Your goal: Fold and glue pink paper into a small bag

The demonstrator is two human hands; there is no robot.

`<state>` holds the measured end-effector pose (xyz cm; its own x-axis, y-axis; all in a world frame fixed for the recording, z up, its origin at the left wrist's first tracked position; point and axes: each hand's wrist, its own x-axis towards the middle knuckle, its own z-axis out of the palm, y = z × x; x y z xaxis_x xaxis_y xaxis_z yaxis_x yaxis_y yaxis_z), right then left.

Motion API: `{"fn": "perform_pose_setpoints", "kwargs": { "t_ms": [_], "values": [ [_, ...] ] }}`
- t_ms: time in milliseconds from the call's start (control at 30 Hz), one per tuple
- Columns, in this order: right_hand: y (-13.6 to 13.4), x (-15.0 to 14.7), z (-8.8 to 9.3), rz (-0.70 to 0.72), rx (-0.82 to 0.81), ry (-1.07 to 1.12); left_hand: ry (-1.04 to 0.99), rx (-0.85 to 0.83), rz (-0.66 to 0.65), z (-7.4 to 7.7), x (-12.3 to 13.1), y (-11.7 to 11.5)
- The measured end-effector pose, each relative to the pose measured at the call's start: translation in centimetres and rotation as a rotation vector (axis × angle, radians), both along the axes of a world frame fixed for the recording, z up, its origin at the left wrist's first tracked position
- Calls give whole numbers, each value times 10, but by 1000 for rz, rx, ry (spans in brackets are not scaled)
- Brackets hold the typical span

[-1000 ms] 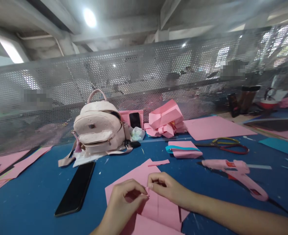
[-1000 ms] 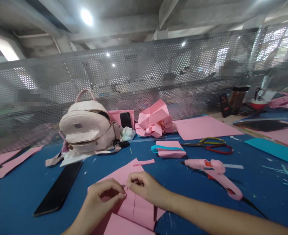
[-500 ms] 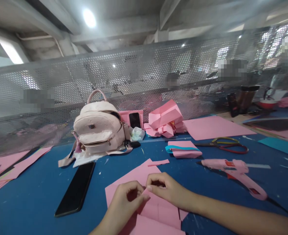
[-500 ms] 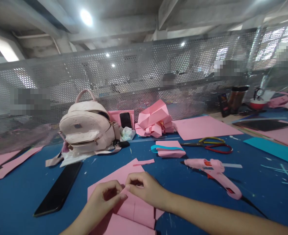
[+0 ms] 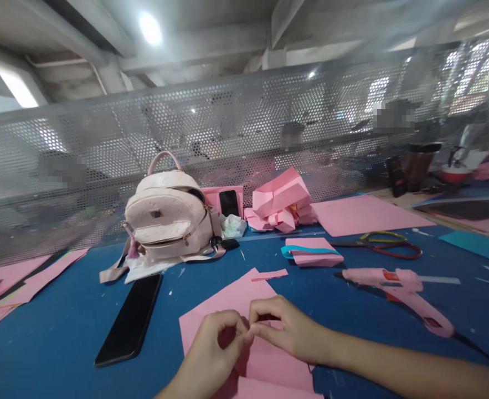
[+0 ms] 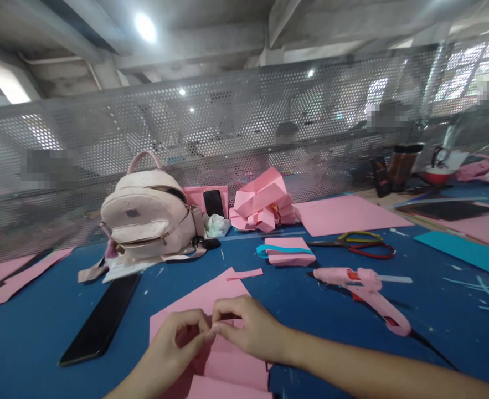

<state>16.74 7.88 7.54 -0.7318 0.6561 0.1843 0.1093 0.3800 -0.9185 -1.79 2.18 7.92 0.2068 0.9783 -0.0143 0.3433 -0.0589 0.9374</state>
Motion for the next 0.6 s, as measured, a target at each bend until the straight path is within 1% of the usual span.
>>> {"fn": "perform_pose_setpoints", "kwargs": {
  "t_ms": [167,333,500,600],
  "values": [
    [1,2,2,-12,-5,2,138,87,-5,7,-2,-1],
    [3,2,2,-9,-20,0,197,108,57,10,-5,1],
    [5,3,2,1,-42,19,183,154,41,9,-7,-1],
    [9,4,-1,-55,-66,75,113,193,23,5,-9,-2]
  ]
}}
